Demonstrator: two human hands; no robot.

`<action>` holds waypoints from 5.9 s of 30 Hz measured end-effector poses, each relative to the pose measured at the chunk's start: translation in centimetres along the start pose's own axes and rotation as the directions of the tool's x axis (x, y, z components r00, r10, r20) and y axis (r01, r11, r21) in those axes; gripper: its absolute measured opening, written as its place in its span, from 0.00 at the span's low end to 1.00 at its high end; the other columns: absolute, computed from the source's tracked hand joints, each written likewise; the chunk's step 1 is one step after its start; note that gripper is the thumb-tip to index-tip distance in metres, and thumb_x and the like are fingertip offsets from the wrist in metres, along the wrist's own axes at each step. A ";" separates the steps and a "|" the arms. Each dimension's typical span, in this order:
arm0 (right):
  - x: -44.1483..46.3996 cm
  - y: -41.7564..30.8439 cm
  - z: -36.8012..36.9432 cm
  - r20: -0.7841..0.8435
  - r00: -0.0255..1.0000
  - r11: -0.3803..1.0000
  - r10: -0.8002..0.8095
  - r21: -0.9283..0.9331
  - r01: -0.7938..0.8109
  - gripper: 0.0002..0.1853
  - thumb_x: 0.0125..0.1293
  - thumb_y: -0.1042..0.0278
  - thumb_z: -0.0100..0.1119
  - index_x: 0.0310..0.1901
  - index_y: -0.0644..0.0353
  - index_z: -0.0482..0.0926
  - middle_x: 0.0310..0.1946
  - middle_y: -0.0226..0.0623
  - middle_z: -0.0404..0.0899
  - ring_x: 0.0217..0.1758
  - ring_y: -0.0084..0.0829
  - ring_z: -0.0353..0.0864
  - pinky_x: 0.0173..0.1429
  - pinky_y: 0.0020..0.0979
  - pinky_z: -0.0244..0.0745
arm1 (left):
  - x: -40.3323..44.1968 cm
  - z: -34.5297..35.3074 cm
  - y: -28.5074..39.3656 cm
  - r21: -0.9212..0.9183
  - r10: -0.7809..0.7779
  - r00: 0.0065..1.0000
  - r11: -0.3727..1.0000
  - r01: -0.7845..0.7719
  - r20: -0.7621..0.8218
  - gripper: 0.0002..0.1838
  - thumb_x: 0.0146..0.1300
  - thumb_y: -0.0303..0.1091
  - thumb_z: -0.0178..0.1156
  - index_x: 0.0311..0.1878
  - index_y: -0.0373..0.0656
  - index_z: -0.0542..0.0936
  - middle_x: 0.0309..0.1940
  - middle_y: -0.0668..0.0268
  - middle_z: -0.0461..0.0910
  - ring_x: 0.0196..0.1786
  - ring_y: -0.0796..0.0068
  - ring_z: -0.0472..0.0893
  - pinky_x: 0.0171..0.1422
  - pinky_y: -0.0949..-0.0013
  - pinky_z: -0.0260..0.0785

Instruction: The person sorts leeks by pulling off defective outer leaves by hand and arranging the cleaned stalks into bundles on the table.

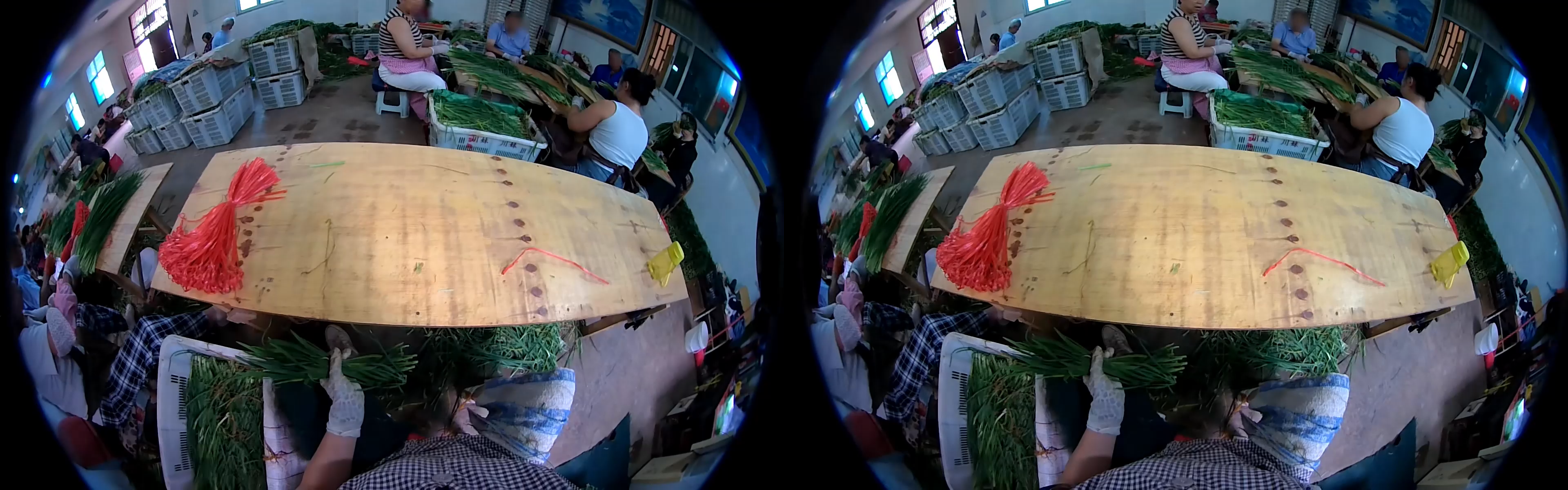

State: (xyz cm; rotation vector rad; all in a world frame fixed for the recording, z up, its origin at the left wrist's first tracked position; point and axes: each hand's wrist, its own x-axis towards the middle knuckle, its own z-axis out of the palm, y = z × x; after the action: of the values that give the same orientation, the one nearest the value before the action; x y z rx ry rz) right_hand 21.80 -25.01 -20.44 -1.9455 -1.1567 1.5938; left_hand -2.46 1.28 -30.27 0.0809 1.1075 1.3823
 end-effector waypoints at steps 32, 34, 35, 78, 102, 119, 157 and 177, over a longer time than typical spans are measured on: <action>0.9 -0.2 1.6 -0.287 0.923 0.939 -0.255 0.153 0.307 0.44 0.55 0.64 0.70 0.70 0.62 0.56 0.55 0.42 0.75 0.54 0.30 0.74 0.62 0.30 0.68 | -13.2 3.1 16.3 -0.393 0.329 0.640 0.918 -0.046 0.695 0.16 0.67 0.38 0.53 0.23 0.53 0.63 0.18 0.76 0.59 0.27 0.78 0.65 0.51 0.66 0.64; 3.4 -3.8 2.1 -0.328 0.796 0.791 -0.508 0.188 0.582 0.36 0.54 0.63 0.71 0.63 0.65 0.66 0.59 0.41 0.71 0.61 0.31 0.69 0.65 0.34 0.64 | -16.0 4.1 16.2 -0.417 0.314 0.644 0.909 0.008 0.698 0.16 0.66 0.38 0.53 0.23 0.53 0.63 0.18 0.77 0.59 0.26 0.78 0.64 0.51 0.67 0.64; 3.4 -5.1 2.6 -0.195 0.845 0.703 -0.498 0.479 0.526 0.33 0.54 0.65 0.70 0.61 0.64 0.69 0.59 0.41 0.71 0.60 0.31 0.70 0.65 0.33 0.65 | -16.6 4.4 16.3 -0.372 0.333 0.624 0.925 -0.072 0.707 0.17 0.67 0.39 0.53 0.22 0.53 0.61 0.18 0.77 0.60 0.26 0.80 0.65 0.50 0.68 0.66; 2.3 -4.6 2.2 -0.412 0.882 0.555 -0.227 0.690 0.465 0.09 0.64 0.71 0.61 0.42 0.67 0.80 0.30 0.37 0.83 0.22 0.23 0.80 0.28 0.21 0.78 | -11.3 4.6 13.7 -0.317 0.240 0.822 0.945 -0.078 0.516 0.17 0.65 0.37 0.55 0.21 0.48 0.65 0.14 0.70 0.64 0.22 0.72 0.68 0.48 0.63 0.69; 2.4 -5.8 3.0 -0.729 0.411 0.778 -0.547 -0.263 0.571 0.06 0.52 0.74 0.63 0.31 0.65 0.83 0.49 0.41 0.78 0.51 0.29 0.76 0.54 0.29 0.72 | -12.1 3.4 14.0 -0.363 0.197 0.782 0.931 0.040 0.591 0.17 0.65 0.35 0.55 0.20 0.48 0.65 0.14 0.71 0.62 0.22 0.73 0.66 0.48 0.65 0.68; 0.8 -7.8 1.9 -0.742 0.589 0.537 -0.320 0.370 0.758 0.15 0.70 0.62 0.55 0.49 0.65 0.81 0.46 0.33 0.83 0.49 0.21 0.78 0.57 0.24 0.70 | -13.3 3.2 15.7 -0.472 0.309 0.737 0.881 0.016 0.601 0.18 0.65 0.36 0.53 0.18 0.49 0.65 0.13 0.72 0.62 0.23 0.73 0.66 0.46 0.66 0.67; 0.9 -6.1 1.1 -0.740 0.414 0.722 -0.530 -0.137 0.679 0.14 0.62 0.64 0.63 0.49 0.54 0.83 0.44 0.33 0.84 0.47 0.27 0.80 0.57 0.27 0.72 | -11.6 2.3 14.8 -0.382 0.255 0.479 0.905 0.189 0.840 0.17 0.65 0.35 0.52 0.20 0.50 0.61 0.13 0.74 0.57 0.21 0.78 0.59 0.47 0.67 0.65; 0.8 -6.8 2.4 -0.469 0.802 0.741 -0.370 0.372 0.559 0.13 0.61 0.70 0.65 0.47 0.65 0.81 0.40 0.31 0.83 0.42 0.19 0.78 0.47 0.21 0.75 | -11.5 2.8 14.9 -0.318 0.282 0.151 0.880 0.353 0.947 0.16 0.61 0.32 0.56 0.19 0.49 0.65 0.08 0.76 0.62 0.12 0.81 0.63 0.44 0.69 0.68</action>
State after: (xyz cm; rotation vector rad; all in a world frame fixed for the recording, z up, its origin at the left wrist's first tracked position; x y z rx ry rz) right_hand 17.11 -20.80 -16.75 -1.3750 -0.8749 1.0501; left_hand -9.19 -2.42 -12.86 0.5427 -0.4524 1.1044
